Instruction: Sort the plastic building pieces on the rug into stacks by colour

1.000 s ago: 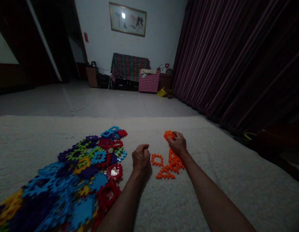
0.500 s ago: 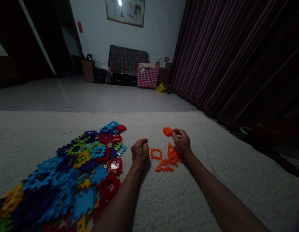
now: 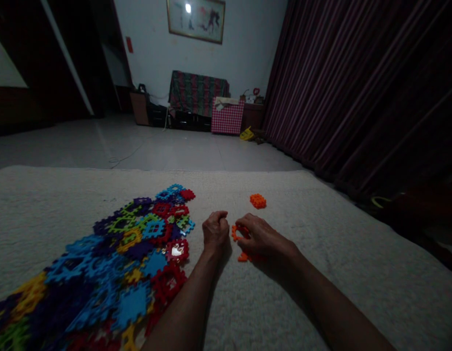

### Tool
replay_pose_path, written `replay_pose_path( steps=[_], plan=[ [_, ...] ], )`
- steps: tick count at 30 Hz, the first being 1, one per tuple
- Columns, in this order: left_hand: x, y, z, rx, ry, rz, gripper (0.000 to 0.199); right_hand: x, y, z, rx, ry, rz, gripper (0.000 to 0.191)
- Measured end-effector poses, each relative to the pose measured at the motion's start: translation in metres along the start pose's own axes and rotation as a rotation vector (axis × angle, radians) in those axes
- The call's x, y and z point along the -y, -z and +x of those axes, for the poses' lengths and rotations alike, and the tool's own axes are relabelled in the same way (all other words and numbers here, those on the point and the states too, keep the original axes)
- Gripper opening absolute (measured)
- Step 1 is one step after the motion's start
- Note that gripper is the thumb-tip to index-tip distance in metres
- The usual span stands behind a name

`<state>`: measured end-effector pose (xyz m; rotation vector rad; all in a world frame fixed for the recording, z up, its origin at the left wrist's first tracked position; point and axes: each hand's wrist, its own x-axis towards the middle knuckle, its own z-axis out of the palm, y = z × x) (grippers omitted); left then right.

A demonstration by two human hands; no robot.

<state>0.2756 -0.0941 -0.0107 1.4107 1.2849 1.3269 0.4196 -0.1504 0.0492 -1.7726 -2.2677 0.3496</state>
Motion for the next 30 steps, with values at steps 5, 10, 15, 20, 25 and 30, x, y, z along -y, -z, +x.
replay_pose_path(
  steps=[5,10,15,20,25,30],
  plan=[
    [-0.003,0.002,0.001,0.018,0.0,0.025,0.034,-0.026,-0.012,0.011,-0.177,0.053,0.036,0.033],
    [0.0,0.002,0.003,0.016,-0.023,0.05,0.033,-0.045,-0.024,0.02,-0.277,-0.085,-0.029,0.04],
    [0.003,0.001,0.003,0.015,-0.025,0.046,0.033,-0.046,-0.027,0.02,-0.225,-0.11,-0.059,0.044],
    [0.005,0.001,0.004,0.015,-0.041,0.048,0.034,-0.047,-0.024,0.022,-0.305,-0.097,-0.005,0.029],
    [0.006,0.0,0.004,0.014,-0.022,0.029,0.035,-0.076,-0.011,0.034,-0.617,-0.171,0.027,0.032],
    [0.004,0.0,0.003,0.019,-0.006,0.029,0.035,-0.108,-0.005,0.05,-0.706,-0.348,-0.007,0.036]
  ],
)
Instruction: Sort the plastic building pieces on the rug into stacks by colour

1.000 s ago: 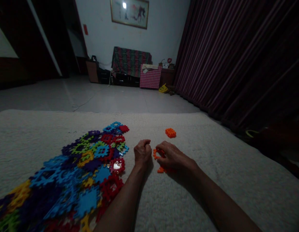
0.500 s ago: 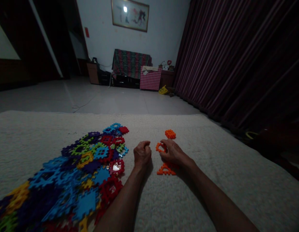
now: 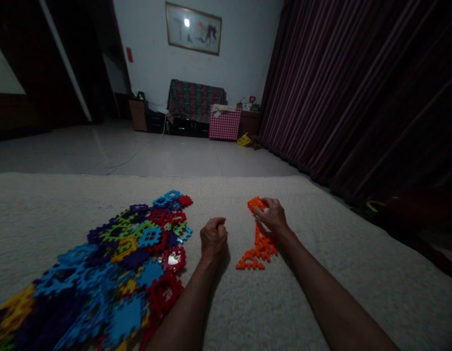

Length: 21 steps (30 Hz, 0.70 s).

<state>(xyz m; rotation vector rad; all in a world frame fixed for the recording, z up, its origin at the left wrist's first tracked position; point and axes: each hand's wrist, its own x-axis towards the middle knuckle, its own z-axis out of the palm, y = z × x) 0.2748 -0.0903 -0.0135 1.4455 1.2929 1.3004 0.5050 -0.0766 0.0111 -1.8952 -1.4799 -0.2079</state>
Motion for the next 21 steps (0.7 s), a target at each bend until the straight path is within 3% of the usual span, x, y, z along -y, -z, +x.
replay_pose_path(
  steps=[9,14,21],
  plan=[
    [0.001,0.0,0.0,-0.01,-0.019,0.004,0.034,-0.005,-0.016,0.01,-0.008,-0.117,-0.017,0.037],
    [-0.002,0.001,-0.001,-0.012,-0.009,0.012,0.035,-0.011,-0.002,-0.009,-0.119,-0.045,0.107,0.034],
    [-0.009,0.004,-0.002,-0.015,-0.004,0.03,0.034,-0.018,0.037,-0.06,0.148,-0.011,0.268,0.024]
  ],
)
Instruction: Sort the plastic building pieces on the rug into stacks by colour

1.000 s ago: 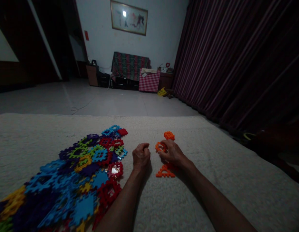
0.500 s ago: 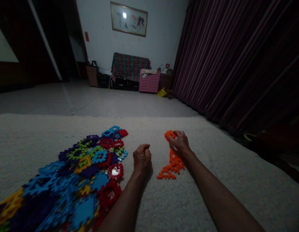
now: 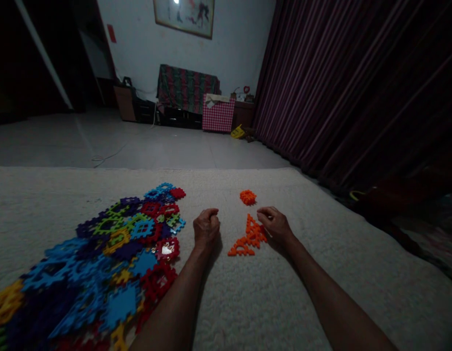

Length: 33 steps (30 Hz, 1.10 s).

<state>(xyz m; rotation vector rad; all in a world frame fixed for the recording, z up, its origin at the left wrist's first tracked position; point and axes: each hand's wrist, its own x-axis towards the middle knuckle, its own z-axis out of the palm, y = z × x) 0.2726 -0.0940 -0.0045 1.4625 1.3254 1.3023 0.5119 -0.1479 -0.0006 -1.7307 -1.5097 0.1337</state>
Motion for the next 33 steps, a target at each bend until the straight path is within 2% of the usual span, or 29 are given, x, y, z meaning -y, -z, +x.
replay_pose_path(
  steps=[4,8,13,17,19,21,23,25,28,31,33],
  plan=[
    [0.0,-0.001,0.0,0.01,-0.003,0.008,0.036,0.009,0.001,-0.023,-0.004,0.015,-0.019,0.025],
    [0.002,-0.002,-0.001,0.01,-0.026,0.017,0.037,0.028,-0.007,-0.035,0.009,0.036,-0.068,0.023],
    [0.004,-0.001,-0.001,0.018,-0.032,0.012,0.037,0.048,-0.015,-0.039,0.033,0.041,0.098,0.027],
    [0.003,-0.001,-0.001,0.013,-0.027,0.017,0.035,0.039,-0.008,-0.033,-0.004,-0.089,0.191,0.03],
    [0.002,-0.001,-0.002,0.015,-0.027,0.018,0.035,0.029,0.001,-0.028,0.046,-0.137,0.173,0.026],
    [0.002,-0.001,-0.002,0.016,-0.031,0.018,0.035,0.021,0.009,-0.025,0.148,-0.138,0.143,0.023],
    [0.001,-0.001,-0.003,0.015,-0.037,0.02,0.035,0.018,0.014,-0.025,0.223,-0.122,0.104,0.023],
    [-0.001,0.0,-0.004,0.012,-0.035,0.023,0.035,0.021,0.012,-0.026,0.209,-0.092,0.054,0.026],
    [-0.002,0.0,-0.003,0.011,-0.024,0.036,0.036,0.03,0.001,-0.029,0.156,0.024,0.056,0.032],
    [0.001,-0.001,-0.002,0.01,-0.034,0.04,0.035,0.039,-0.01,-0.028,0.189,0.126,0.015,0.033],
    [0.004,-0.001,-0.001,0.018,-0.035,0.025,0.036,0.044,-0.015,-0.026,0.217,0.129,-0.105,0.032]
  ],
)
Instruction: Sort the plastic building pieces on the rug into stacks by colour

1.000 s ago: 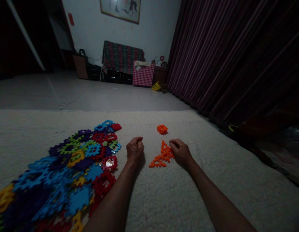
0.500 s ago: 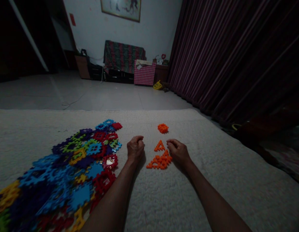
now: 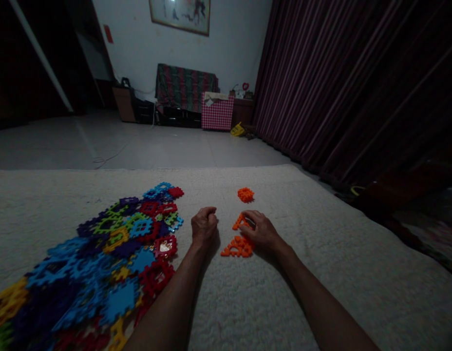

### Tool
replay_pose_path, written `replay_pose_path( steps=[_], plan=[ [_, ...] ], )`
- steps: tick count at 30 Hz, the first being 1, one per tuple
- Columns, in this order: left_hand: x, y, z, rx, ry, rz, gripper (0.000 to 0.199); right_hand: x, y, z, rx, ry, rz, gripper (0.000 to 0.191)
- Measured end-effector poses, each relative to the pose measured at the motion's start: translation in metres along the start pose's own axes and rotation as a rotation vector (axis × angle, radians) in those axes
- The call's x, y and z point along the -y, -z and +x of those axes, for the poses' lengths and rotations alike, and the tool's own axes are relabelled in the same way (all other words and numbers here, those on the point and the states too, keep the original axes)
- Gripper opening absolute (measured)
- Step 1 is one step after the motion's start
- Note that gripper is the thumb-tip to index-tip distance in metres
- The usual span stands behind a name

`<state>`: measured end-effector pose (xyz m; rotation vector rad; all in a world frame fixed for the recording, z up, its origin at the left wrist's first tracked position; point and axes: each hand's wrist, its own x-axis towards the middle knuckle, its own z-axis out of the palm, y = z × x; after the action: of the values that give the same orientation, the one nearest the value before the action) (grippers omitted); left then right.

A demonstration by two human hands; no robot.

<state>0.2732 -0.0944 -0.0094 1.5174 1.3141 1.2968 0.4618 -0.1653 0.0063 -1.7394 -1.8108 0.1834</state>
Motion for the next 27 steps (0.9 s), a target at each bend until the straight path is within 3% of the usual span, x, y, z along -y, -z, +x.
replay_pose_path(
  steps=[5,9,15,18,21,24,27],
  plan=[
    [0.004,-0.001,0.0,0.009,-0.002,-0.031,0.035,0.018,-0.009,0.006,-0.004,-0.105,-0.245,0.046],
    [0.001,-0.001,0.0,0.016,0.022,-0.05,0.035,0.024,-0.014,0.012,0.032,-0.138,-0.303,0.042],
    [0.003,-0.002,0.002,0.01,0.016,-0.028,0.034,-0.011,-0.006,0.027,0.093,0.101,-0.047,0.058],
    [0.004,-0.002,0.002,0.016,0.016,-0.029,0.034,-0.026,-0.004,0.03,-0.006,0.181,0.007,0.053],
    [0.004,-0.002,0.002,0.019,0.021,-0.033,0.035,-0.026,-0.004,0.028,-0.099,0.101,-0.041,0.041],
    [0.004,-0.002,0.002,0.02,0.03,-0.028,0.035,-0.021,-0.006,0.025,-0.067,-0.046,-0.16,0.034],
    [0.002,-0.002,0.002,0.029,0.05,-0.037,0.036,-0.021,-0.01,0.024,0.011,0.015,-0.177,0.029]
  ],
)
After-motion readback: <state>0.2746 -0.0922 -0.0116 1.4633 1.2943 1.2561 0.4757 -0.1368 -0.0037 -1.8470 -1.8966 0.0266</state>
